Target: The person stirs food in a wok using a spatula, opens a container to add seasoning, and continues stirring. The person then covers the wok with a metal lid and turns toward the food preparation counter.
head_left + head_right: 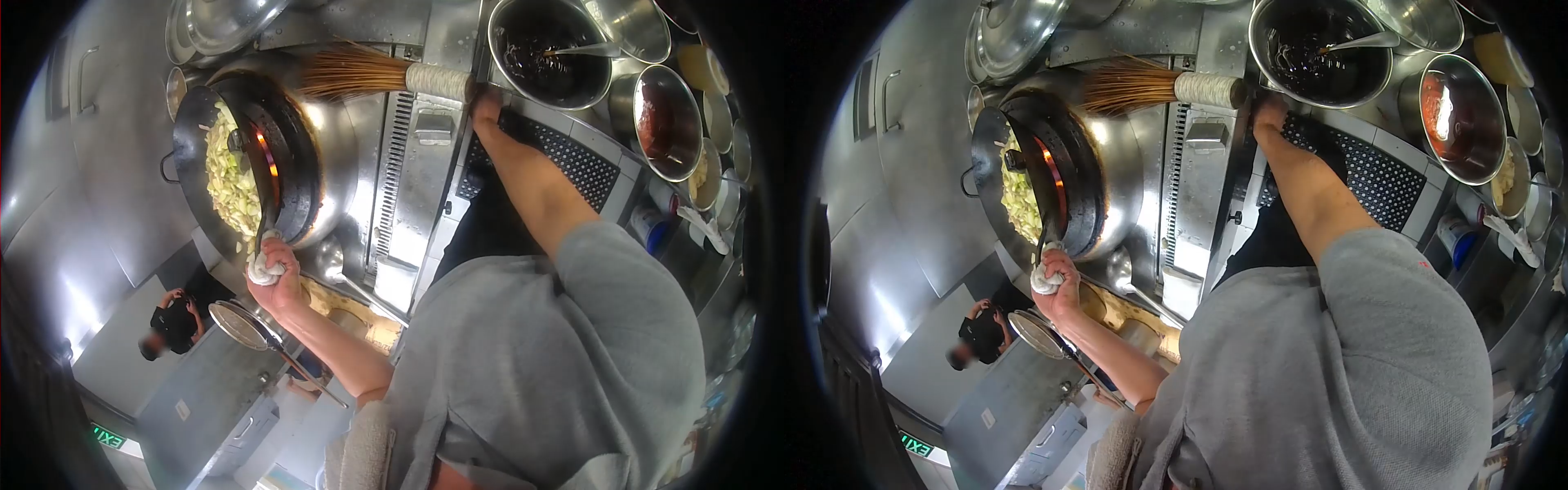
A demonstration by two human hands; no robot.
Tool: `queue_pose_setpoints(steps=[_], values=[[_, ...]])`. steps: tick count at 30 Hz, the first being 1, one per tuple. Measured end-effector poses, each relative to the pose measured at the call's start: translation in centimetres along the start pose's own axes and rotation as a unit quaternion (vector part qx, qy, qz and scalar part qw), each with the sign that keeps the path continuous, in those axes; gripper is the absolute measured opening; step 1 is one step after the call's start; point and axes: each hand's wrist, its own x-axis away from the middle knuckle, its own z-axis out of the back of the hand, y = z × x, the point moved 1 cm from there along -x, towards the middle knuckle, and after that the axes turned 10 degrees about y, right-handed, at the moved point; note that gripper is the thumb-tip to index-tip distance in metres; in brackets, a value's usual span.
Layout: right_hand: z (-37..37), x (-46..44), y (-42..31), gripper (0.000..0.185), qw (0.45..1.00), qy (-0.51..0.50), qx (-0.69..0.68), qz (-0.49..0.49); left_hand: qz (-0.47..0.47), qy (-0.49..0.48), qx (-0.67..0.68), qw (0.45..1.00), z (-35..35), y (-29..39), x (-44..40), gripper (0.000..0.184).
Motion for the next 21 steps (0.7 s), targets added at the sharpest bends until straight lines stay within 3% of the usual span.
queue_pose_setpoints(steps=[13,17,21], values=[[-0.6,-0.2,0.6,0.031,1.0,-0.02,0.001,-0.016,0.009,-0.005,0.01,1.0,-0.2,-0.6,0.3,0.026],[0.2,0.0,-0.2,0.023,0.999,-0.023,0.023,-0.014,0.004,0.001,0.01,1.0,-0.2,-0.6,0.4,0.026],[-2.4,-0.4,1.7,0.025,0.999,0.0,0.035,0.031,0.011,-0.005,0.014,1.0,-0.2,-0.5,0.4,0.03]])
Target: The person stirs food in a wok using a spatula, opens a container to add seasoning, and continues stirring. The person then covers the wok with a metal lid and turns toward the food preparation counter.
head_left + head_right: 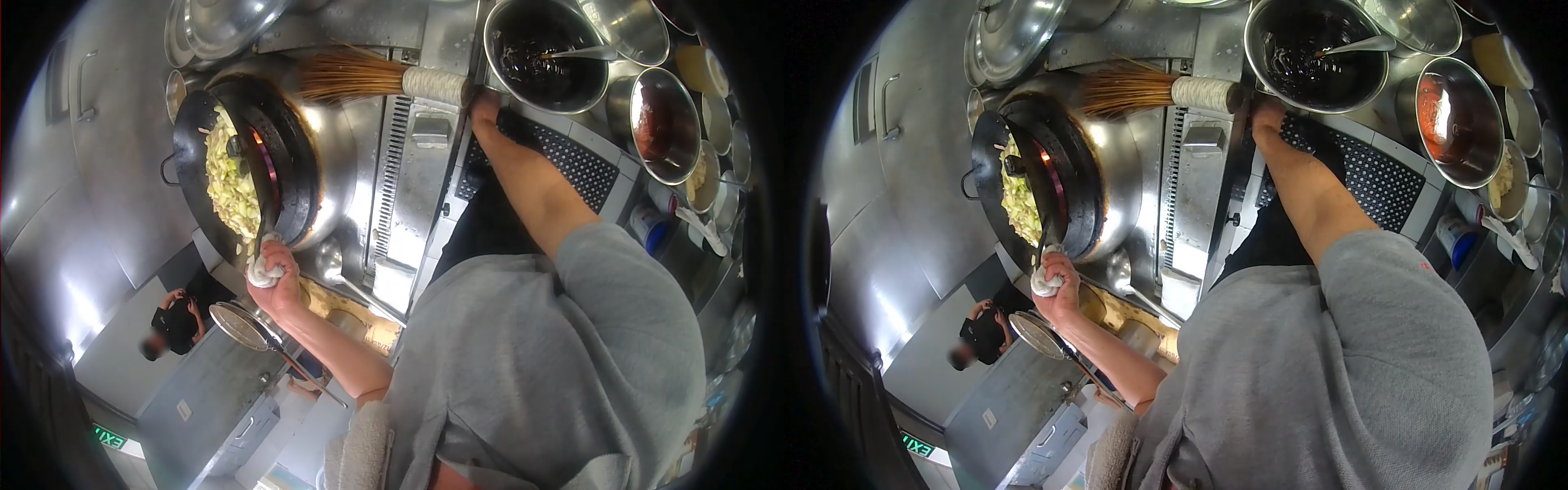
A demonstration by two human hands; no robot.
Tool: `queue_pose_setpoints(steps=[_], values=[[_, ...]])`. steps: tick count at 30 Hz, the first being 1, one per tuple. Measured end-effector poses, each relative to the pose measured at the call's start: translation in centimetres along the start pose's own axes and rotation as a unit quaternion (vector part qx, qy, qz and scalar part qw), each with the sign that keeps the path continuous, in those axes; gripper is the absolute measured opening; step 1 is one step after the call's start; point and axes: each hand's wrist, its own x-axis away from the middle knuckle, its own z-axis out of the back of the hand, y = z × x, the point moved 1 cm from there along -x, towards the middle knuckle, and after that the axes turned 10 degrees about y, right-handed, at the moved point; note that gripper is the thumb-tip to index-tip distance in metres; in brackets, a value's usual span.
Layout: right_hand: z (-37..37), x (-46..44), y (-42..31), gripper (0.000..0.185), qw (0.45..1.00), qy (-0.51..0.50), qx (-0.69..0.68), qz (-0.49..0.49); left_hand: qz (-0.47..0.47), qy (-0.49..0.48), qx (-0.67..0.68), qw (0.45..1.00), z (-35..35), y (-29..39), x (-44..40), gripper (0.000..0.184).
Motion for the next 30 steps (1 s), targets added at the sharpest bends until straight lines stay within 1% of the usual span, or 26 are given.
queue_pose_setpoints(steps=[2,5,8,11,14,17,19,24,28,30], values=[[2.0,0.2,-1.2,0.025,1.0,-0.012,-0.012,-0.008,0.004,-0.007,0.005,1.0,0.2,0.6,-0.2,0.039],[1.0,-0.1,-0.6,0.026,1.0,-0.028,0.008,0.012,0.007,-0.002,0.011,1.0,0.2,0.9,-0.3,0.037],[2.5,0.2,-1.5,0.025,1.0,-0.011,-0.028,-0.005,0.001,-0.006,0.006,1.0,0.3,1.0,-0.4,0.037],[2.6,0.3,-1.5,0.024,0.999,-0.028,-0.038,-0.013,-0.019,0.004,-0.013,1.0,0.1,0.6,-0.3,0.028],[-0.5,0.2,0.0,0.024,0.999,0.037,-0.025,-0.008,-0.015,0.014,-0.005,1.0,-0.1,0.2,0.0,0.027],[-0.4,0.2,-0.1,0.025,0.999,0.047,-0.021,0.004,0.007,-0.007,0.005,1.0,0.2,1.2,-0.4,0.038],[0.1,0.4,-0.3,0.024,0.998,0.054,-0.015,0.017,0.007,-0.006,0.006,1.0,0.2,1.2,-0.4,0.038],[0.2,0.5,-0.6,0.023,0.997,0.065,-0.027,-0.011,0.006,-0.004,0.006,1.0,0.1,1.0,-0.2,0.037],[-0.5,0.7,-0.4,0.021,0.995,0.095,-0.021,-0.011,0.006,-0.002,0.006,1.0,0.1,1.0,-0.1,0.036],[-0.4,0.7,-0.4,0.02,0.995,0.094,-0.024,-0.008,0.01,0.001,0.009,1.0,0.1,0.8,-0.1,0.036]])
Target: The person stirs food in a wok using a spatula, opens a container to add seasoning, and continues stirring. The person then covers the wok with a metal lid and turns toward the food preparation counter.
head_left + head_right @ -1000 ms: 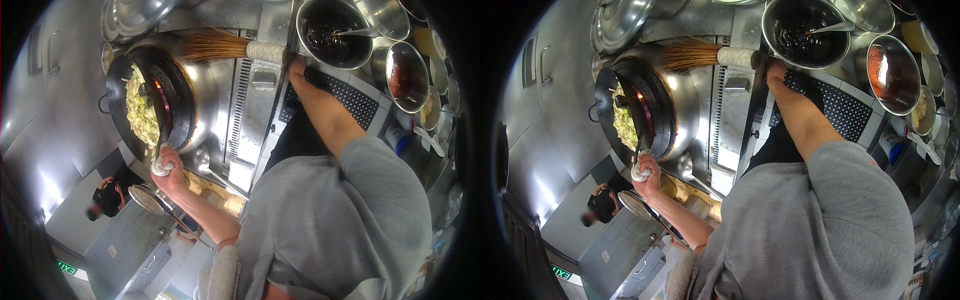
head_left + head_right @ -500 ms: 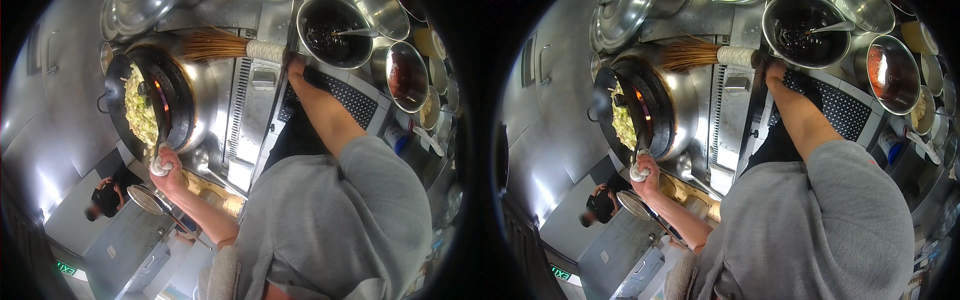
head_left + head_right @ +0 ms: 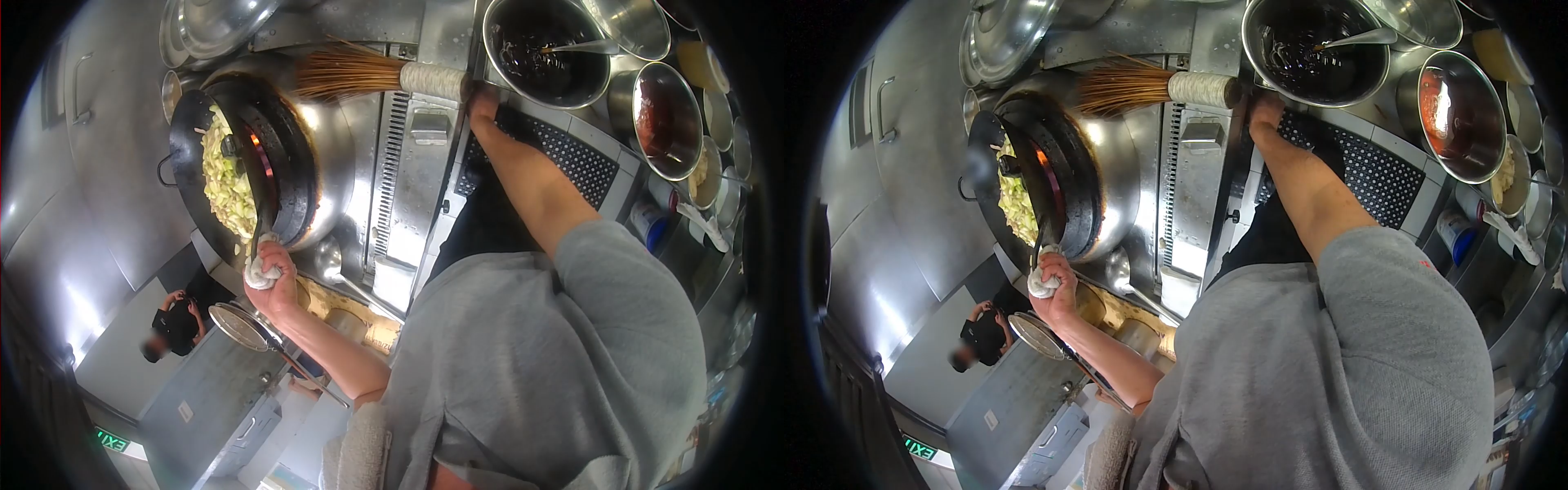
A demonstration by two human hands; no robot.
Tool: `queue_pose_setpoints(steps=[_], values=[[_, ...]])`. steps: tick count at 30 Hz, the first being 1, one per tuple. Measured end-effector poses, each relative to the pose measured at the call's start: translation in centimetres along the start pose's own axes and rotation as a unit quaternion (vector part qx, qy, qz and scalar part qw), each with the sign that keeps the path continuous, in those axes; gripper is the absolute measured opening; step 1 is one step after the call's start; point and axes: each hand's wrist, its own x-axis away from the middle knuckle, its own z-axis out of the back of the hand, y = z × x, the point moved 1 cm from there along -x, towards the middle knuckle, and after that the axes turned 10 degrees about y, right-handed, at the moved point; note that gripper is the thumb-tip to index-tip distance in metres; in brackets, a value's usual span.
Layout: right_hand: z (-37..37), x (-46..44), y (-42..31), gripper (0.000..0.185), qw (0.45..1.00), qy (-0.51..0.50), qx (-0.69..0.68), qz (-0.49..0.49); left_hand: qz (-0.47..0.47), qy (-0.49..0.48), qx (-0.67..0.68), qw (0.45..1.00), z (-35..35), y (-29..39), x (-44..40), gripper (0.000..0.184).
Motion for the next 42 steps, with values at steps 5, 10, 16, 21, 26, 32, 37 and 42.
queue_pose_setpoints(steps=[5,10,16,21,26,32,37,42], values=[[0.7,-0.4,-0.5,0.021,0.999,-0.012,-0.043,-0.027,0.004,0.002,0.009,1.0,0.0,-0.2,0.1,0.035],[0.1,-0.5,-0.3,0.024,0.994,-0.023,-0.077,-0.079,-0.01,0.007,0.005,1.0,-0.1,-0.3,0.1,0.034],[0.0,-0.4,0.0,0.024,0.994,-0.043,-0.066,-0.074,-0.003,0.016,0.013,1.0,-0.2,-0.4,0.2,0.034],[-0.3,-0.4,0.2,0.022,0.999,-0.038,-0.008,-0.006,0.002,0.018,0.015,1.0,-0.2,-0.5,0.2,0.033],[-0.5,-0.3,0.3,0.021,0.999,-0.035,0.0,0.004,0.003,0.015,0.011,1.0,-0.2,-0.4,0.2,0.033],[0.1,-0.4,-0.1,0.021,0.999,-0.04,-0.003,-0.009,-0.003,0.011,0.009,1.0,-0.2,-0.5,0.3,0.033],[0.7,-0.2,-0.4,0.022,1.0,-0.021,-0.022,0.001,-0.003,0.012,0.011,1.0,-0.2,-0.4,0.2,0.033],[-1.9,0.3,1.6,0.024,0.996,-0.052,-0.045,-0.051,-0.007,0.012,0.012,1.0,-0.2,-0.7,0.3,0.033]])
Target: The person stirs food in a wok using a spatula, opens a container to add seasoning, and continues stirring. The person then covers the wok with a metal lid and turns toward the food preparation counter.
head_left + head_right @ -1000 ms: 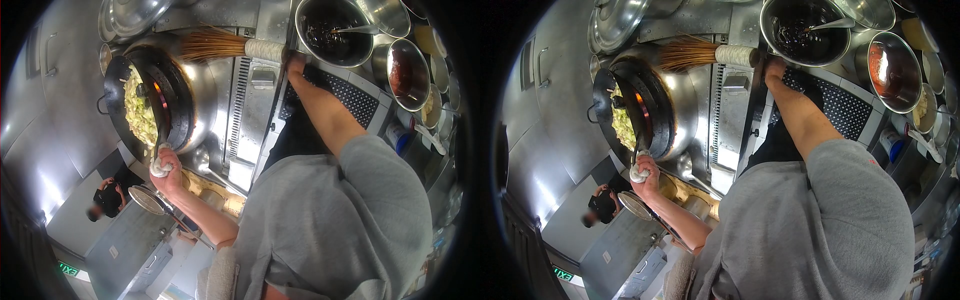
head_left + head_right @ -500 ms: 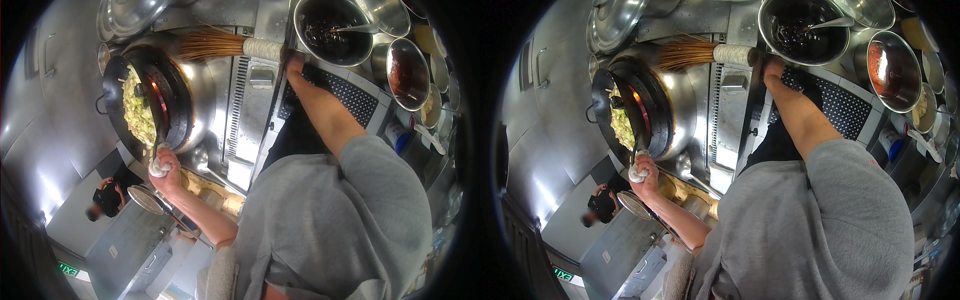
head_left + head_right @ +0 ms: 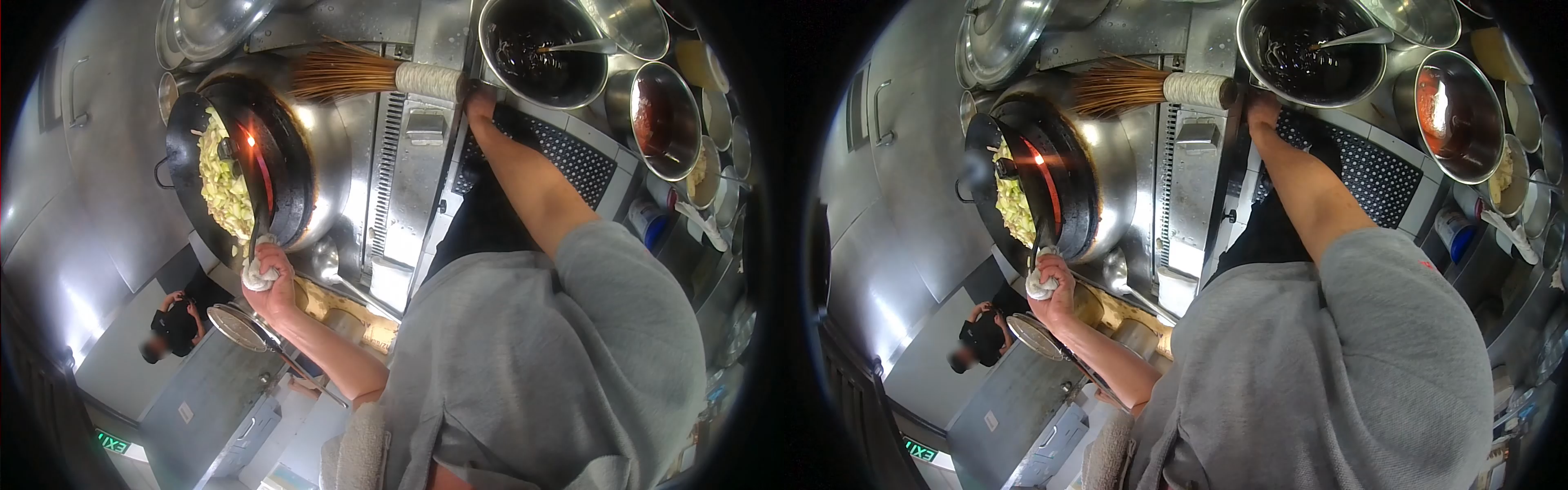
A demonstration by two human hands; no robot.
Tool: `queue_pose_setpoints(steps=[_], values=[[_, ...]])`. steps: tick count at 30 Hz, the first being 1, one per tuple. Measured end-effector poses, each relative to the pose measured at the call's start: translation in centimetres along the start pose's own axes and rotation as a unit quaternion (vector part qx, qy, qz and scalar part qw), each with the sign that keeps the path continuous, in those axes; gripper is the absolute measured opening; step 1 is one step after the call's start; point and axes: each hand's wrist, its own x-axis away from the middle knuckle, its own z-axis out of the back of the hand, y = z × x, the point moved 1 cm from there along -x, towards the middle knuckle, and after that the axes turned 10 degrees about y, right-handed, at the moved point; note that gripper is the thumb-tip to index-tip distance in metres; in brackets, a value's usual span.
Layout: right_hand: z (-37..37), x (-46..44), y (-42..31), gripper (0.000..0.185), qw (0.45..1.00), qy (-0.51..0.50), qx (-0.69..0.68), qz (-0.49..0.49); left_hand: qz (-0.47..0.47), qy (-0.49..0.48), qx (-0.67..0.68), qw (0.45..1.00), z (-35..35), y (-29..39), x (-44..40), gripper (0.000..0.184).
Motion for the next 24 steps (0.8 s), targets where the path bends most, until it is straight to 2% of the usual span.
queue_pose_setpoints(steps=[1,3,5,7,9,10,11,12,14,15,17,19,20,21,23,24], values=[[-0.8,0.0,0.5,0.025,0.999,-0.021,0.025,-0.033,-0.002,0.0,0.0,1.0,0.0,0.0,0.0,0.033],[-0.8,-0.4,2.1,0.026,0.996,-0.062,0.065,0.001,-0.005,-0.002,-0.003,1.0,0.0,0.1,0.0,0.034],[3.3,0.0,2.6,0.028,0.982,-0.102,0.094,0.131,-0.007,-0.006,-0.01,1.0,0.1,0.2,0.0,0.035],[6.0,1.0,3.2,0.028,0.964,-0.21,0.118,0.114,-0.006,-0.007,-0.009,1.0,0.1,0.2,0.1,0.035],[9.5,1.9,2.7,0.028,0.907,-0.342,0.155,0.189,-0.001,-0.008,-0.012,1.0,0.2,0.3,0.0,0.035],[11.7,2.8,2.0,0.028,0.851,-0.415,0.178,0.268,0.003,-0.007,-0.017,1.0,0.2,0.4,0.1,0.034],[12.8,4.0,3.2,0.024,0.889,-0.409,0.038,0.2,0.006,-0.009,-0.021,1.0,0.1,0.5,0.1,0.034],[16.4,5.2,1.2,0.023,0.881,-0.42,0.002,0.217,0.002,-0.015,-0.035,0.999,0.2,0.6,0.0,0.033],[23.5,6.4,-5.2,0.026,0.828,-0.51,-0.034,0.229,-0.012,-0.042,-0.051,0.998,0.7,0.7,-0.4,0.032],[26.6,7.0,-9.1,0.02,0.806,-0.552,-0.101,0.189,-0.028,-0.048,-0.07,0.996,0.9,0.6,-0.4,0.031],[31.1,7.7,-16.9,0.017,0.771,-0.573,-0.213,0.177,-0.033,-0.079,-0.06,0.994,2.1,1.3,-1.5,0.032],[33.3,7.3,-24.3,0.016,0.77,-0.487,-0.292,0.291,-0.066,-0.09,-0.112,0.987,2.8,1.2,-2.0,0.031],[33.5,6.9,-27.9,0.014,0.77,-0.41,-0.33,0.361,-0.098,-0.107,-0.12,0.982,3.0,0.4,-2.2,0.029],[33.5,6.5,-31.4,0.015,0.77,-0.334,-0.33,0.433,-0.107,-0.118,-0.131,0.979,3.9,0.7,-3.0,0.027],[32.1,5.8,-38.0,0.017,0.734,-0.249,-0.314,0.548,-0.18,-0.073,-0.141,0.971,3.7,-1.0,-2.2,0.027],[30.9,5.5,-40.5,0.021,0.704,-0.253,-0.25,0.615,-0.218,-0.069,-0.144,0.963,3.6,-2.3,-1.3,0.029]])
